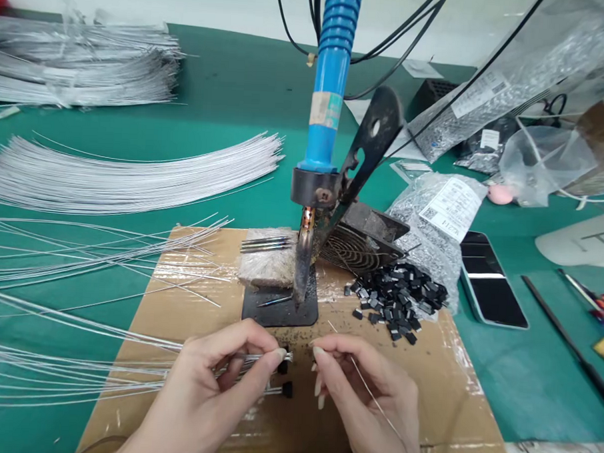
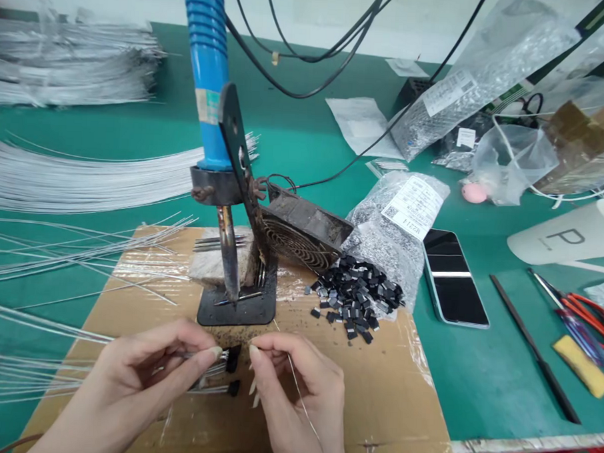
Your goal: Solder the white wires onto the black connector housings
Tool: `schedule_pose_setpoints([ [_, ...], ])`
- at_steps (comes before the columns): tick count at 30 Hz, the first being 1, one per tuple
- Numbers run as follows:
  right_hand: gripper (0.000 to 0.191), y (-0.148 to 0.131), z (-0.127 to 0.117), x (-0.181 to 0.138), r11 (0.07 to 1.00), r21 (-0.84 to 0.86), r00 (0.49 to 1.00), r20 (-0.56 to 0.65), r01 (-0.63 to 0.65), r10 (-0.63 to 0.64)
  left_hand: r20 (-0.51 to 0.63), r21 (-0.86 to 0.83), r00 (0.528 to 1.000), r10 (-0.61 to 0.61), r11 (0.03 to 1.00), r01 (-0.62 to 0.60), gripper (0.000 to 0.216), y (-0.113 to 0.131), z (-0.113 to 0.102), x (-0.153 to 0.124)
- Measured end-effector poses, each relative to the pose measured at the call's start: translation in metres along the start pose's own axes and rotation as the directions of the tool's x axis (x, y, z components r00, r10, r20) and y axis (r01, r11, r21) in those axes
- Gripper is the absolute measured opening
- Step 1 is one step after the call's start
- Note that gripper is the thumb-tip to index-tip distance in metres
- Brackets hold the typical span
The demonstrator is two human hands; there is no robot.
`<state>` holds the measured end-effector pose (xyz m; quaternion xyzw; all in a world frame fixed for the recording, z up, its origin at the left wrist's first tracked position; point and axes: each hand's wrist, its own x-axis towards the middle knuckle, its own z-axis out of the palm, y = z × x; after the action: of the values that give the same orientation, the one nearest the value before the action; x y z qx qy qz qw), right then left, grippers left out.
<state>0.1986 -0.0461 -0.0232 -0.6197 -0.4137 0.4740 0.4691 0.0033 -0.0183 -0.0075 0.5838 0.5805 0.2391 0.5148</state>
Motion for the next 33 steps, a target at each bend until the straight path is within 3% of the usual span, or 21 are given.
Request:
schedule_pose_setpoints([
  [10, 0.014, -0.009, 0.012, -0.001, 0.965, 0.224, 0.991, 0.008, -0.133, 0.135, 0.0, -0.03, 1.0, -0.011, 0.999, 0.011, 0.027, 0.007, 0.002, 0.004],
  [15, 0.012, -0.006, 0.016, -0.001, 0.967, 0.222, 0.993, 0.044, -0.121, 0.114, 0.006, -0.05, 1.0, 0.005, 0.999, -0.005, 0.022, 0.013, 0.003, 0.005],
  [19, 0.01, -0.003, 0.017, -0.001, 0.966, 0.233, 0.993, 0.057, -0.115, 0.105, 0.021, -0.181, 0.999, 0.034, 0.983, -0.03, 0.014, 0.014, 0.002, 0.006],
  [22, 0.01, -0.004, 0.018, -0.001, 0.971, 0.206, 0.992, 0.051, -0.123, 0.114, 0.059, -0.238, 0.998, -0.002, 0.971, 0.016, 0.015, 0.016, 0.001, 0.006],
  [33, 0.009, -0.005, 0.018, -0.002, 0.974, 0.204, 0.995, 0.044, -0.098, 0.091, 0.081, -0.267, 0.996, -0.024, 0.963, 0.045, 0.016, 0.013, 0.0, 0.007],
])
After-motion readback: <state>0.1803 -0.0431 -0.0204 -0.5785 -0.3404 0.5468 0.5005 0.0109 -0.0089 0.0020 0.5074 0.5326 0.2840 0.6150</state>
